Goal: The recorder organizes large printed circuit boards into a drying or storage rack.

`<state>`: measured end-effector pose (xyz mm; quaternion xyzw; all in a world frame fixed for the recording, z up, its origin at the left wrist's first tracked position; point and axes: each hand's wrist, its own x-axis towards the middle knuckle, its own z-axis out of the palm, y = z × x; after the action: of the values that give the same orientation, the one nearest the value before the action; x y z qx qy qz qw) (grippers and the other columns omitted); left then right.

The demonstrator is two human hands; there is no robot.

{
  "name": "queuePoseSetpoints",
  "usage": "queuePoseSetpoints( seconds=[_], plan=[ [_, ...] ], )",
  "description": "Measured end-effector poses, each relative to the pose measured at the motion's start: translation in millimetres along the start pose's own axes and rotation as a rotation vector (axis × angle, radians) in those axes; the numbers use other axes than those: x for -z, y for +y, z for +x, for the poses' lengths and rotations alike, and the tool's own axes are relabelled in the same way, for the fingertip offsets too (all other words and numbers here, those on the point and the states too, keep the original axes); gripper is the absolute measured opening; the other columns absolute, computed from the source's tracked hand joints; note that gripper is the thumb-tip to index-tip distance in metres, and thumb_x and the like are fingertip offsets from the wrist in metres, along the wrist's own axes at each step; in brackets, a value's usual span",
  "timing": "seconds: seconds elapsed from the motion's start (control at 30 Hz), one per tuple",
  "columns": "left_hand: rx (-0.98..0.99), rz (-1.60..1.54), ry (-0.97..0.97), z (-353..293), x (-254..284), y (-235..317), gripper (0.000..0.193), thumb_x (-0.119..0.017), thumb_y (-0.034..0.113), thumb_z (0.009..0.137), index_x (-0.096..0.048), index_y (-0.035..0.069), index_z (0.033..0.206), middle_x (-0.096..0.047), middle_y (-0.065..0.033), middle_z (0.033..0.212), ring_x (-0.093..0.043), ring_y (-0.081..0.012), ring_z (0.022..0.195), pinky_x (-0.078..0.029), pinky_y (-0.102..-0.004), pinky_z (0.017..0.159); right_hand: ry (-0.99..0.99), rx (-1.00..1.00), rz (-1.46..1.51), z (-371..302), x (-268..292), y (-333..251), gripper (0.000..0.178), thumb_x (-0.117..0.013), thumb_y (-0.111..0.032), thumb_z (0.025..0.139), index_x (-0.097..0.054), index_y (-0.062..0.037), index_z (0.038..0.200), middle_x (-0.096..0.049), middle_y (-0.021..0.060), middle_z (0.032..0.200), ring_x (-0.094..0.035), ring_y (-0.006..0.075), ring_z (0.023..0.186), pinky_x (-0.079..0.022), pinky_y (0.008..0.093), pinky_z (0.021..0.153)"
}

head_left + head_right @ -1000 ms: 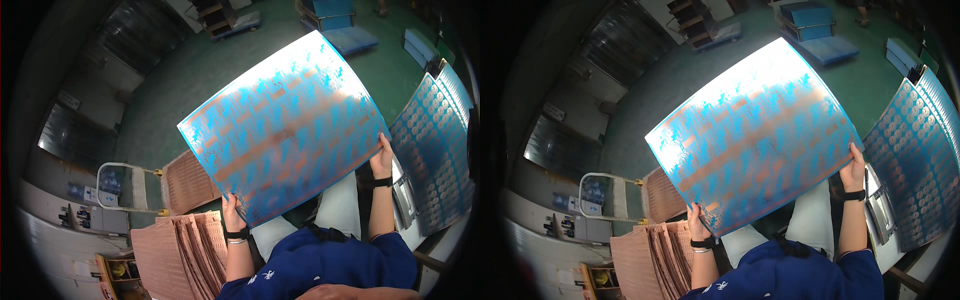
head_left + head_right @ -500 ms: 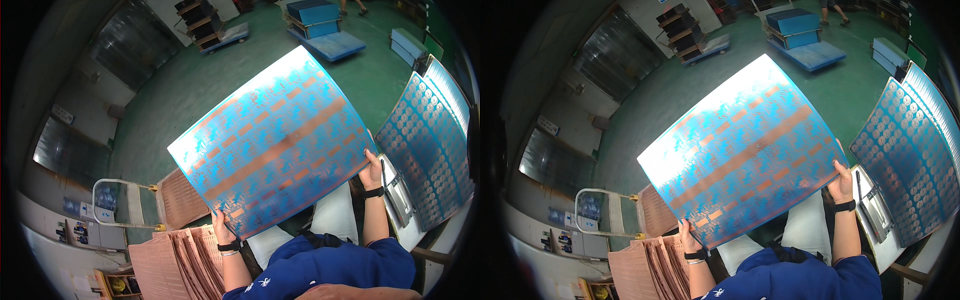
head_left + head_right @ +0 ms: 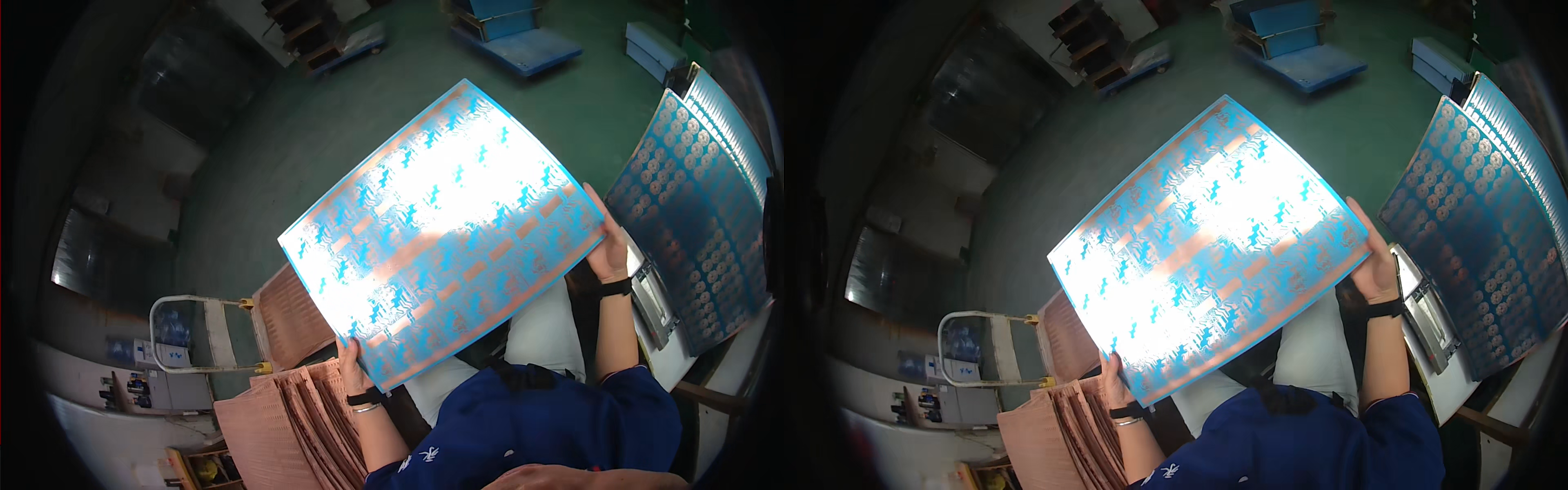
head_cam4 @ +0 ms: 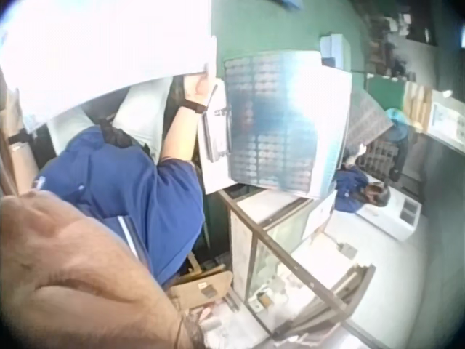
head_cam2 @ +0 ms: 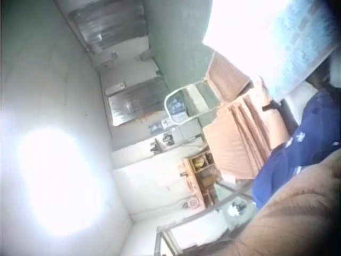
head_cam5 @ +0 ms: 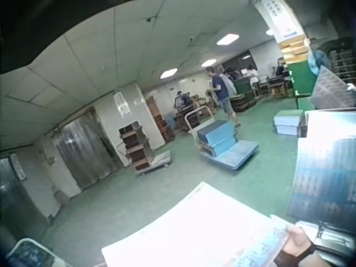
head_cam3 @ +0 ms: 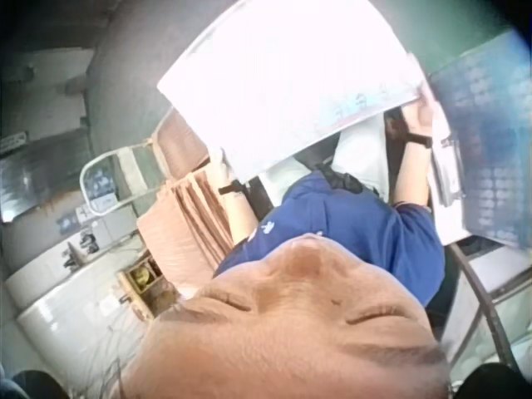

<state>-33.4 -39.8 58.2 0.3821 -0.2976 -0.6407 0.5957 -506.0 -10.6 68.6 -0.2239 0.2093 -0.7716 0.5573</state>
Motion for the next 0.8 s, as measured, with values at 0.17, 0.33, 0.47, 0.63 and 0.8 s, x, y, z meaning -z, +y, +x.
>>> queuePoseSetpoints(
  seconds=[0.17, 0.33, 0.47, 0.63, 0.8],
  plan=[
    [0.018, 0.140, -0.102, 0.3, 4.1, 27.2, 0.051, -0.055, 0.016, 0.089, -0.033, 0.003, 0.132, -0.049, -0.0101, 0.122, -0.051, -0.0191, 0.106, -0.043, -0.0335, 0.090, 0.010, -0.228, -0.235, 1.1, 42.7, -11.2, 0.065, -0.048, -0.041, 0.089, -0.033, 0.0049, 0.132, -0.046, 0.0174, 0.129, -0.048, 0.0240, 0.115, -0.037, 0.0345, 0.098],
    [0.131, -0.126, -0.175, 18.3, -19.4, 50.3, 0.067, -0.037, 0.054, 0.090, -0.033, 0.002, 0.132, -0.046, -0.0172, 0.126, -0.048, -0.0267, 0.113, -0.043, -0.0391, 0.093, -0.118, -0.273, -0.231, -1.2, 18.1, -7.9, 0.050, -0.053, -0.016, 0.084, -0.039, 0.0083, 0.125, -0.057, 0.0178, 0.113, -0.060, 0.0225, 0.097, -0.049, 0.0327, 0.085],
    [-0.316, -0.242, -0.266, 36.9, -17.5, 16.1, 0.067, -0.038, 0.054, 0.089, -0.027, 0.008, 0.137, -0.034, -0.0113, 0.139, -0.036, -0.0272, 0.124, -0.035, -0.0437, 0.100, -0.033, -0.268, -0.096, -1.7, 25.0, 44.7, 0.046, -0.049, -0.015, 0.088, -0.036, 0.0048, 0.127, -0.054, 0.0174, 0.117, -0.058, 0.0228, 0.100, -0.049, 0.0338, 0.086],
    [0.008, -0.354, -0.375, 6.9, -130.1, -30.6, 0.056, -0.054, 0.017, 0.089, -0.025, 0.010, 0.137, -0.039, -0.0084, 0.131, -0.038, -0.0249, 0.121, -0.034, -0.0425, 0.100, -0.067, -0.341, 0.151, -17.1, -10.3, 113.7, 0.048, -0.059, -0.014, 0.086, -0.039, -0.0019, 0.128, -0.051, 0.0113, 0.121, -0.054, 0.0233, 0.108, -0.044, 0.0382, 0.091],
    [0.030, -0.104, -0.255, 15.5, -111.8, -27.8, 0.055, -0.053, 0.008, 0.089, -0.026, 0.009, 0.136, -0.039, -0.0094, 0.131, -0.040, -0.0233, 0.120, -0.033, -0.0417, 0.100, -0.148, -0.479, 0.127, -14.7, 18.1, 121.8, 0.021, -0.052, -0.016, 0.091, -0.053, -0.0057, 0.108, -0.060, 0.0075, 0.105, -0.059, 0.0214, 0.097, -0.050, 0.0353, 0.079]
  ],
)
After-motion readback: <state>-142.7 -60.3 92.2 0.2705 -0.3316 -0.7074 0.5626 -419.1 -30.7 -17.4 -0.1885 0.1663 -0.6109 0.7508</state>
